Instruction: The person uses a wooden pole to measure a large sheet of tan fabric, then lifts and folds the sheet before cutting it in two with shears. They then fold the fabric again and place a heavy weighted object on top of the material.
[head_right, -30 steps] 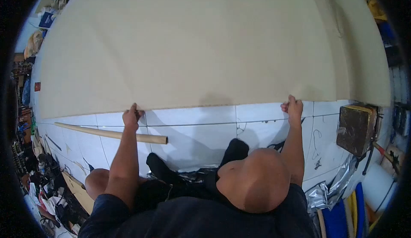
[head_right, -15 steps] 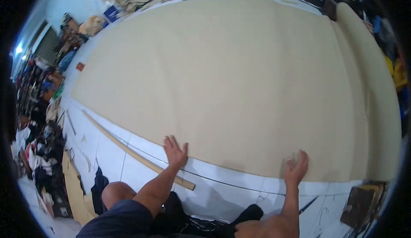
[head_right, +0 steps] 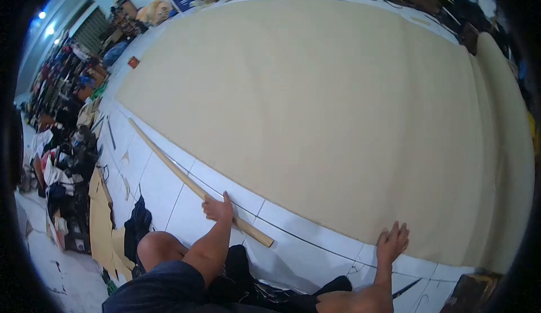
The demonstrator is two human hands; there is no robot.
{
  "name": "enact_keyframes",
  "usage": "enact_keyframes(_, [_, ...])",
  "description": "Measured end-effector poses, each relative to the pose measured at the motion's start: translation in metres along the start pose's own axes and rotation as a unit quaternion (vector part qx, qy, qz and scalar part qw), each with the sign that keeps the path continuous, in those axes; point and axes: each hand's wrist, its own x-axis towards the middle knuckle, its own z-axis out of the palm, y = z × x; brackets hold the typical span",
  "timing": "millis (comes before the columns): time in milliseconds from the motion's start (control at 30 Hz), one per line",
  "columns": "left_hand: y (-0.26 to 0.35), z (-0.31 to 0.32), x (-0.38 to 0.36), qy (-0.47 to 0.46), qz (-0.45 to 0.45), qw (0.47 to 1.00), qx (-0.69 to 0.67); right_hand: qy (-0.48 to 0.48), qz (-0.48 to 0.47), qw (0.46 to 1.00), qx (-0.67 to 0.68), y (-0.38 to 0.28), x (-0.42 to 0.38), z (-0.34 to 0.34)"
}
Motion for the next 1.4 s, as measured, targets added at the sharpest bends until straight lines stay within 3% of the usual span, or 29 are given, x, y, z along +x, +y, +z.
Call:
enact_keyframes(67, [-0.009, -0.006, 0.004, -0.045, -0.109, 0.993, -0.03, 0.047, 0.013, 0.998, 0.036, 0.001, 0.007, 0.014])
enact_keyframes(100, [-0.017, 0.011, 0.015, -0.094, -0.146, 0.982, -0.076, 0.03, -0.045, 0.993, 0.103, -0.015, 0.005, 0.014])
enact_keyframes(167, [-0.039, 0.035, 0.025, -0.106, -0.028, 0.974, -0.196, -0.006, -0.16, 0.96, 0.229, -0.078, -0.016, -0.011])
enact_keyframes(233, [-0.022, 0.019, 0.0, -0.045, 0.005, 0.971, -0.234, -0.077, -0.312, 0.913, 0.251, -0.134, -0.039, -0.023])
enact_keyframes(300, [0.003, 0.01, -0.034, -0.02, 0.033, 0.958, -0.286, -0.13, -0.44, 0.862, 0.215, -0.183, -0.043, -0.063])
enact_keyframes(367, [0.025, 0.016, -0.079, -0.022, 0.11, 0.934, -0.34, -0.157, -0.492, 0.839, 0.172, -0.204, -0.038, -0.072])
enact_keyframes(400, [0.039, 0.006, -0.104, -0.088, 0.146, 0.907, -0.386, -0.169, -0.516, 0.826, 0.151, -0.208, -0.036, -0.074])
enact_keyframes(433, [0.057, -0.003, -0.124, -0.15, 0.182, 0.871, -0.432, -0.242, -0.45, 0.847, 0.147, -0.21, -0.035, -0.076])
enact_keyframes(500, [0.093, 0.005, -0.154, -0.178, 0.18, 0.85, -0.462, -0.373, -0.311, 0.863, 0.137, -0.216, -0.027, -0.079])
enact_keyframes(600, [0.12, -0.056, -0.143, -0.314, 0.38, 0.824, -0.28, -0.249, -0.279, 0.915, 0.149, -0.195, 0.015, -0.065])
enact_keyframes(700, [0.102, -0.02, -0.117, -0.089, 0.379, 0.903, -0.179, -0.135, -0.251, 0.944, 0.165, -0.174, 0.066, -0.043])
enact_keyframes(833, [0.052, 0.011, -0.089, -0.185, 0.438, 0.879, -0.039, -0.089, -0.199, 0.967, 0.129, -0.162, 0.134, -0.019])
enact_keyframes(967, [0.034, 0.018, -0.088, -0.174, 0.478, 0.859, -0.059, -0.146, -0.169, 0.972, 0.07, -0.158, 0.148, -0.024])
enact_keyframes(1067, [0.025, 0.014, -0.087, -0.149, 0.499, 0.848, -0.097, -0.171, -0.225, 0.957, 0.063, -0.152, 0.123, -0.024])
enact_keyframes(1167, [0.009, 0.023, -0.066, -0.133, 0.482, 0.836, -0.227, -0.218, -0.276, 0.935, 0.041, -0.143, 0.086, -0.021])
enact_keyframes(1267, [0.002, 0.015, -0.049, -0.017, 0.345, 0.89, -0.299, -0.301, -0.321, 0.898, 0.015, -0.14, 0.031, -0.042])
enact_keyframes(1400, [-0.001, 0.021, -0.02, 0.035, 0.175, 0.936, -0.303, -0.214, -0.469, 0.857, 0.008, -0.133, -0.014, -0.042])
